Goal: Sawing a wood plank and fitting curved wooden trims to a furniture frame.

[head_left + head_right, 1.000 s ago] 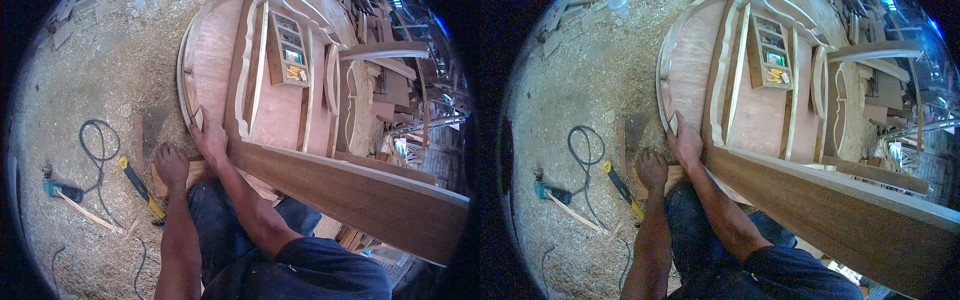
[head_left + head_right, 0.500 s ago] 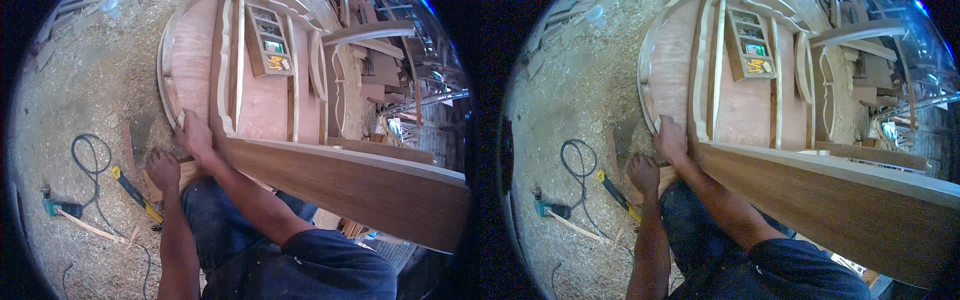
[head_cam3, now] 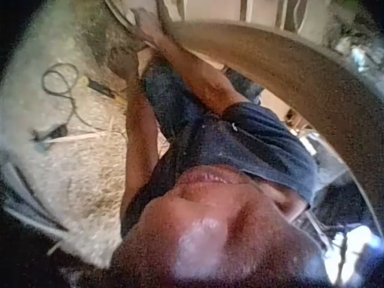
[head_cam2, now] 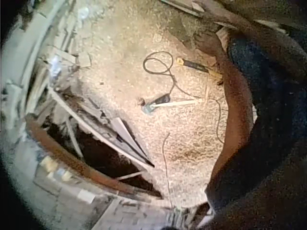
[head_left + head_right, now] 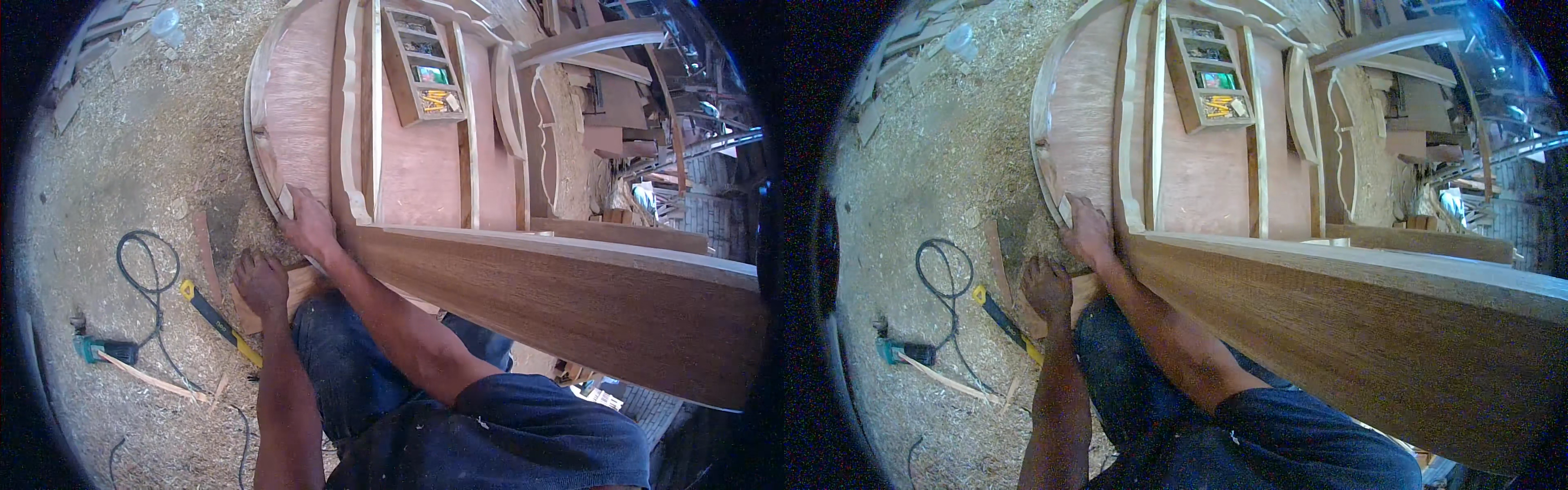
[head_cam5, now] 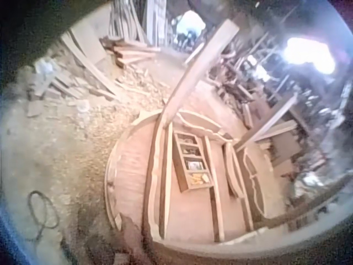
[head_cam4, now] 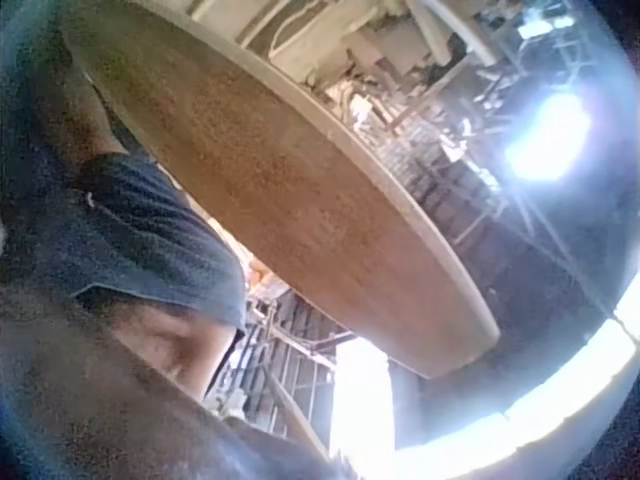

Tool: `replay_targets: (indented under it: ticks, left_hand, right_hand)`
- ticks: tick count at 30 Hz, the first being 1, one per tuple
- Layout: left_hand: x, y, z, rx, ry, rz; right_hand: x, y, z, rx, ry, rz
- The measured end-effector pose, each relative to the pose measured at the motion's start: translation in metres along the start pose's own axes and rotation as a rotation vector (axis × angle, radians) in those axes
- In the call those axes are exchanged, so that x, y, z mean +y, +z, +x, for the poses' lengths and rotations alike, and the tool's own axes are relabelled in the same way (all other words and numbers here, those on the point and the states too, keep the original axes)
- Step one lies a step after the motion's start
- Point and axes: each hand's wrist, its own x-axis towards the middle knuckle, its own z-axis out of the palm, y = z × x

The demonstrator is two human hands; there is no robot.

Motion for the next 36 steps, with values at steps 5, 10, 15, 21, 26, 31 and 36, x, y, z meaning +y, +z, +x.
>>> replay_targets:
  ticks: [5,10,15,21,26,31,36]
  left_hand:
    - [0.003,-0.001,0.002,-0.029,-0.015,-0.011]
    - [0.001,-0.004,0.002,-0.093,-0.038,0.013]
    - [0.002,0.006,0.001,-0.04,-0.025,0.001]
    - [0.001,0.004,-0.002,-0.073,-0.055,0.017]
    - [0.001,0.005,0.002,0.104,0.02,0.006]
    - [-0.005,0.001,0.0,0.044,0.016,0.013]
    - [-0.006,0.0,0.05,0.091,-0.01,-0.624]
  right_hand:
    - [0.004,0.0,-0.002,0.035,-0.025,-0.015]
    - [-0.002,0.001,-0.003,0.007,0.016,-0.004]
    - [0.005,0.0,-0.002,0.024,-0.008,0.009]
    - [-0.004,-0.002,-0.006,0.02,0.019,-0.012]
    - [-0.009,-0.001,-0.003,0.078,0.006,-0.035]
    - [-0.018,0.003,-0.003,0.094,0.024,-0.085]
    - [-0.014,0.001,0.002,0.128,0.009,-0.102]
